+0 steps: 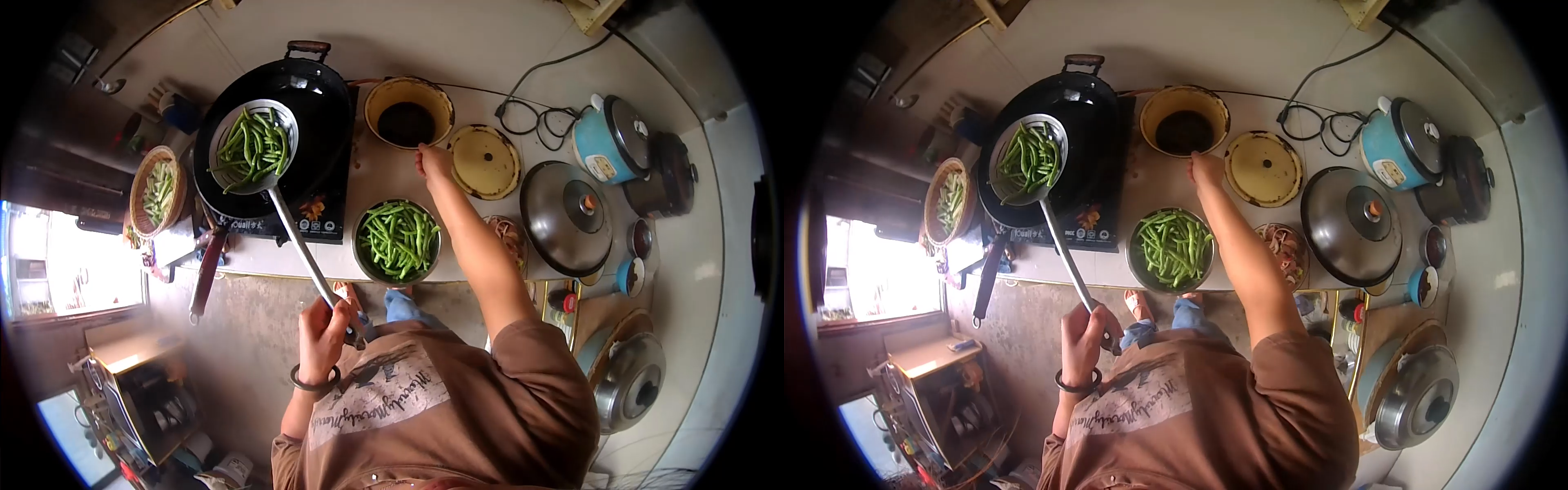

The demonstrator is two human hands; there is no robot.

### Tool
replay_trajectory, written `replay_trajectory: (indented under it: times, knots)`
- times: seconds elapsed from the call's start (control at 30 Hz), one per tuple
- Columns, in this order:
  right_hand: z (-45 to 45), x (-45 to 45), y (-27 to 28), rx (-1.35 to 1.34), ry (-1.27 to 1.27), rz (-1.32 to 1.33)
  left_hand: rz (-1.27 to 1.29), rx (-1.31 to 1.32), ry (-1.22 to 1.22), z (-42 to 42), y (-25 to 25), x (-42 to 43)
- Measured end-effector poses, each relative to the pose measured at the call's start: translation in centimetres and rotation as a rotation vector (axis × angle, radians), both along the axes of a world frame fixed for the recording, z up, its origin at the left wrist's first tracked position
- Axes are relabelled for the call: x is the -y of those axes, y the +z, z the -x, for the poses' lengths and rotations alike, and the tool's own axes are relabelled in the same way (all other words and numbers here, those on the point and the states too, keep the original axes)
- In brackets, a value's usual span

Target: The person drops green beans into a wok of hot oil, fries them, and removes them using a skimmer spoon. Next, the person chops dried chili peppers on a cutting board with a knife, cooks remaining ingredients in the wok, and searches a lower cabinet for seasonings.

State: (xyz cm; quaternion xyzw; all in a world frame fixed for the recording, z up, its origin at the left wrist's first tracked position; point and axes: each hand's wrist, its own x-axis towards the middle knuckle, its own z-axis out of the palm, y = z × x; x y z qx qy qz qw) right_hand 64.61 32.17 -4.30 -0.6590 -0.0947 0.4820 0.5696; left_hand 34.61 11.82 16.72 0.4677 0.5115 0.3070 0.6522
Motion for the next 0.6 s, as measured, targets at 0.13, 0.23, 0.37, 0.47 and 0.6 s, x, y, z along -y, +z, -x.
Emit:
replay_trajectory:
  times: [0.13, 0.23, 0.37, 0.47, 0.6]
  knots:
    - [1.3, 4.4, 2.6, -0.038, 0.103, 0.04, -0.01, -0.056, -0.01, 0.7, -0.7, 0.0]
    - [4.2, 10.2, 6.7, 0.082, 0.493, -0.065, -0.051, -0.08, -0.002, 0.9, -1.1, -0.3]
    - [12.7, 17.3, 15.8, -0.054, 0.943, -0.273, -0.165, -0.095, -0.024, 1.4, -2.5, -0.2]
    - [17.3, 18.2, 15.9, 0.024, 1.141, -0.403, -0.236, -0.054, -0.117, 2.6, -3.8, 0.1]
    - [19.6, 18.7, 18.6, -0.034, 0.969, -0.332, -0.447, -0.123, -0.176, 4.0, -3.6, -0.5]
